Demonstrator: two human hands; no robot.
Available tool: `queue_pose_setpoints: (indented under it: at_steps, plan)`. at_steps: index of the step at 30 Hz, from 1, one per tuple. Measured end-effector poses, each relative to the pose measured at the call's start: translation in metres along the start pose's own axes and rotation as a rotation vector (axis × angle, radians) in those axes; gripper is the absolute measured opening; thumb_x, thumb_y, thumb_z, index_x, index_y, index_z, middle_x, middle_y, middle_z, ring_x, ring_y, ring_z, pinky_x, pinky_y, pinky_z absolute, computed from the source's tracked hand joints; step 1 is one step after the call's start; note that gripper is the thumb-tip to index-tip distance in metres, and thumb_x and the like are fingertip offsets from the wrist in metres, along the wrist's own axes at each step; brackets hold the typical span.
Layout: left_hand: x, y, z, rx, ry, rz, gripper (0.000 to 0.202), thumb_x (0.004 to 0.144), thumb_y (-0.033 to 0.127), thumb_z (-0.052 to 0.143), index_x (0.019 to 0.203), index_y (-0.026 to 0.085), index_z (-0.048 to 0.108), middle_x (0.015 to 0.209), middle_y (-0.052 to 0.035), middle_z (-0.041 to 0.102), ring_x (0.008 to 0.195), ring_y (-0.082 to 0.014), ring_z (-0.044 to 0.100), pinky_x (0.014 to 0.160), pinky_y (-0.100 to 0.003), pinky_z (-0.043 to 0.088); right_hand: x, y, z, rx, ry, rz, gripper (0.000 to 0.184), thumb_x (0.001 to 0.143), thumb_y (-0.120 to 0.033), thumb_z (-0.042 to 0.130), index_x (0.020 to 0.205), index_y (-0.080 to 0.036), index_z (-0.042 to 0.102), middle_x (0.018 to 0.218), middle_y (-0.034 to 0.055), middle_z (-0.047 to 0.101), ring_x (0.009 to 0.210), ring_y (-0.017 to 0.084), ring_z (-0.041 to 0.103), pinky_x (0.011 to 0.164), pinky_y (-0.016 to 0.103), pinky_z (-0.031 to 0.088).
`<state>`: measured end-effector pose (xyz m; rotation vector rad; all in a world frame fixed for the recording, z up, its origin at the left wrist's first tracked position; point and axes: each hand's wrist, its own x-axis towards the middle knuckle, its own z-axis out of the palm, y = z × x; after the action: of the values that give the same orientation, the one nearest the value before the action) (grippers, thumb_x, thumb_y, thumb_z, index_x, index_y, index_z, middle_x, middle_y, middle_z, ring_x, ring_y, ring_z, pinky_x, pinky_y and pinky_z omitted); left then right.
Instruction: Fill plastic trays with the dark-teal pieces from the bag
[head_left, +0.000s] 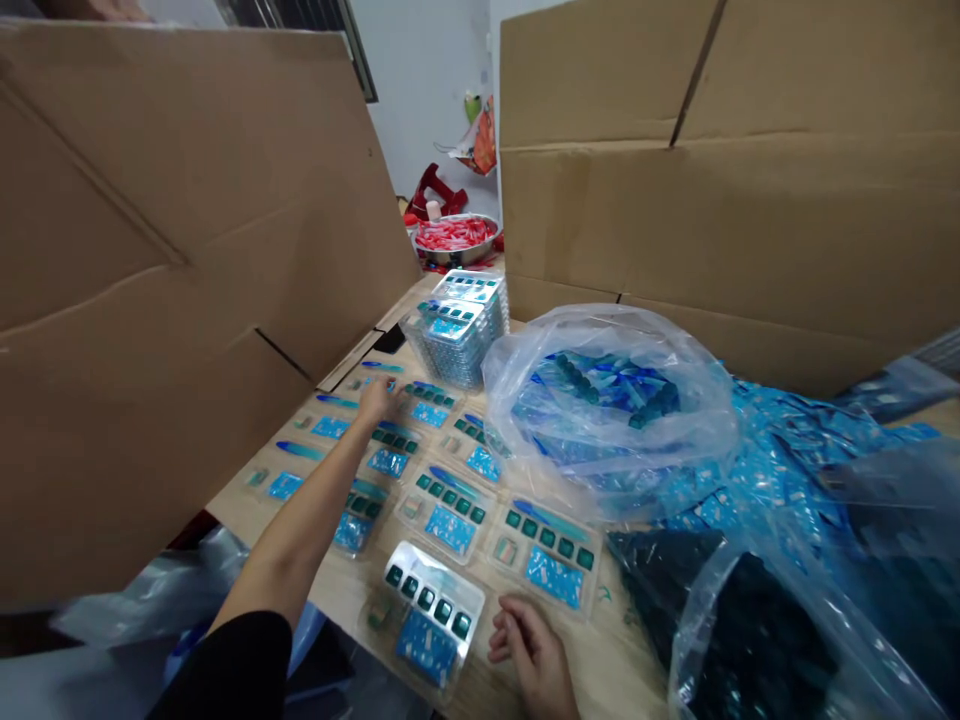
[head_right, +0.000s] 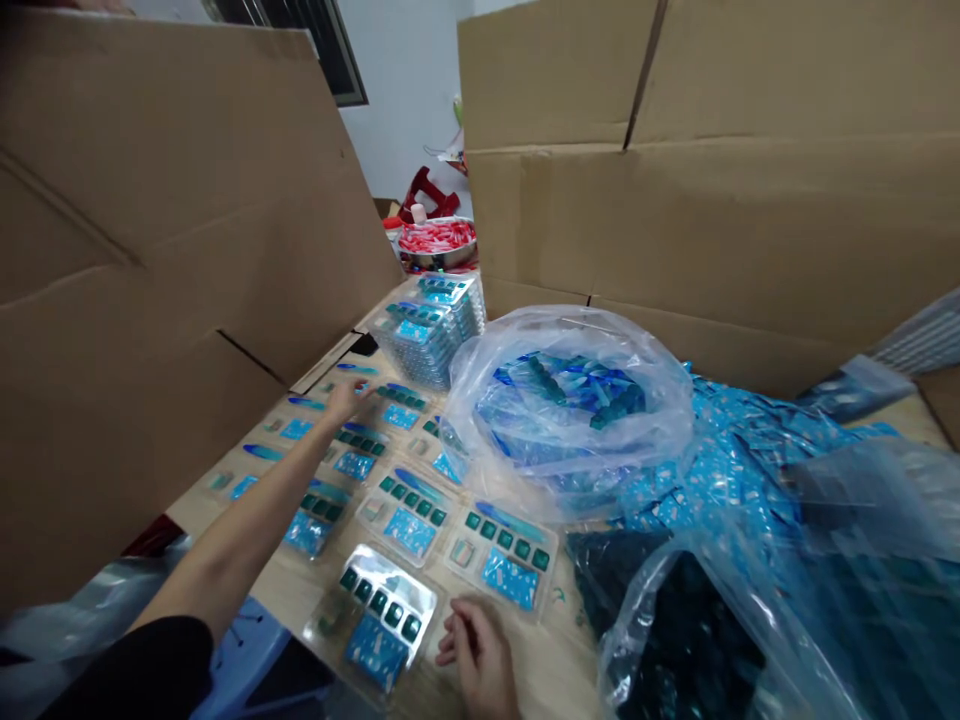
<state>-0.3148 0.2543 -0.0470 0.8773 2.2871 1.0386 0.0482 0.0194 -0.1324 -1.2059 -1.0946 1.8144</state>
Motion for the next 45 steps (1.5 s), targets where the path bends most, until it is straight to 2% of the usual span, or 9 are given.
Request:
queue_pose_setpoints:
  at_steps: [6,11,13,16,20,23,28,34,45]
  plan:
    - [-0.038,0.011,0.016,0.13,0.215,0.314,0.03,0.091,0.03,0.056,0.116,0.014,0.057,0.124,-0.0122,0.056,0.116,-0.0276,0.053,0.099,-0.051,0.042,-0.003,-0.007,0.005,-0.047,-0.014,-0.029,0.059,0.077,-0.071,0.054,0.099,-0.018,0.067,0.079,0.0068,0.065,0.066,0.021,0.067,0.063,0.037,0.057]
    - [-0.096,0.056,0.022,0.04,0.323,0.703,0.03,0.096,0.024,0.036,0.122,0.014,0.046,0.136,-0.018,0.043,0.136,-0.0289,0.031,0.114,-0.05,0.021,-0.007,-0.012,0.013,-0.046,0.022,-0.055,0.063,0.074,-0.076,0.051,0.09,-0.017,0.067,0.067,0.0022,0.059,0.053,0.016,0.062,0.056,0.032,0.054]
    - [-0.121,0.081,0.038,0.047,0.192,0.906,0.03,0.098,0.026,0.032,0.122,0.016,0.046,0.132,-0.015,0.048,0.131,-0.0244,0.039,0.112,-0.046,0.028,-0.007,-0.011,0.015,-0.056,0.023,-0.063,0.063,0.075,-0.076,0.05,0.09,-0.017,0.066,0.065,0.0008,0.057,0.053,0.015,0.061,0.056,0.031,0.053]
    - [-0.15,0.116,0.087,0.179,-0.183,1.164,0.025,0.098,0.03,0.039,0.114,0.019,0.056,0.114,-0.0089,0.061,0.111,-0.0203,0.056,0.1,-0.04,0.043,-0.007,-0.007,0.017,-0.091,0.015,-0.074,0.061,0.078,-0.075,0.047,0.091,-0.018,0.065,0.065,0.0001,0.056,0.054,0.015,0.06,0.057,0.03,0.052]
    - [-0.159,0.137,0.165,0.386,-0.408,1.132,0.027,0.092,0.033,0.057,0.112,0.016,0.059,0.113,-0.0082,0.062,0.098,-0.02,0.062,0.086,-0.041,0.053,-0.007,0.0,0.015,-0.154,-0.007,-0.092,0.055,0.082,-0.069,0.045,0.095,-0.019,0.065,0.065,-0.0002,0.056,0.056,0.015,0.059,0.06,0.03,0.05]
    - [-0.154,0.134,0.192,0.503,-0.474,1.044,0.03,0.092,0.032,0.057,0.118,0.016,0.057,0.118,-0.0092,0.06,0.1,-0.0209,0.062,0.084,-0.041,0.054,-0.007,0.003,0.013,-0.187,-0.025,-0.105,0.05,0.083,-0.066,0.045,0.093,-0.02,0.065,0.069,0.0006,0.057,0.058,0.016,0.058,0.058,0.028,0.048]
    - [-0.146,0.126,0.187,0.613,-0.531,0.987,0.029,0.093,0.032,0.056,0.117,0.017,0.058,0.119,-0.0092,0.059,0.101,-0.021,0.061,0.086,-0.041,0.053,-0.007,0.006,0.01,-0.199,-0.036,-0.114,0.04,0.086,-0.054,0.047,0.093,-0.02,0.066,0.067,0.0007,0.058,0.061,0.017,0.058,0.062,0.028,0.047]
    - [-0.14,0.141,0.18,0.696,-0.546,0.935,0.03,0.092,0.032,0.056,0.118,0.016,0.057,0.119,-0.0094,0.06,0.102,-0.0215,0.061,0.087,-0.043,0.053,-0.007,0.013,0.012,-0.17,-0.027,-0.118,0.033,0.088,-0.046,0.048,0.095,-0.019,0.065,0.072,0.0021,0.06,0.064,0.017,0.059,0.063,0.028,0.048]
    - [-0.158,0.15,0.189,0.758,-0.47,0.847,0.03,0.092,0.031,0.057,0.118,0.017,0.057,0.121,-0.0094,0.059,0.103,-0.0218,0.061,0.087,-0.042,0.053,-0.003,0.018,0.014,-0.17,-0.01,-0.102,0.038,0.085,-0.052,0.049,0.091,-0.019,0.065,0.067,0.0005,0.057,0.061,0.016,0.058,0.06,0.028,0.048]
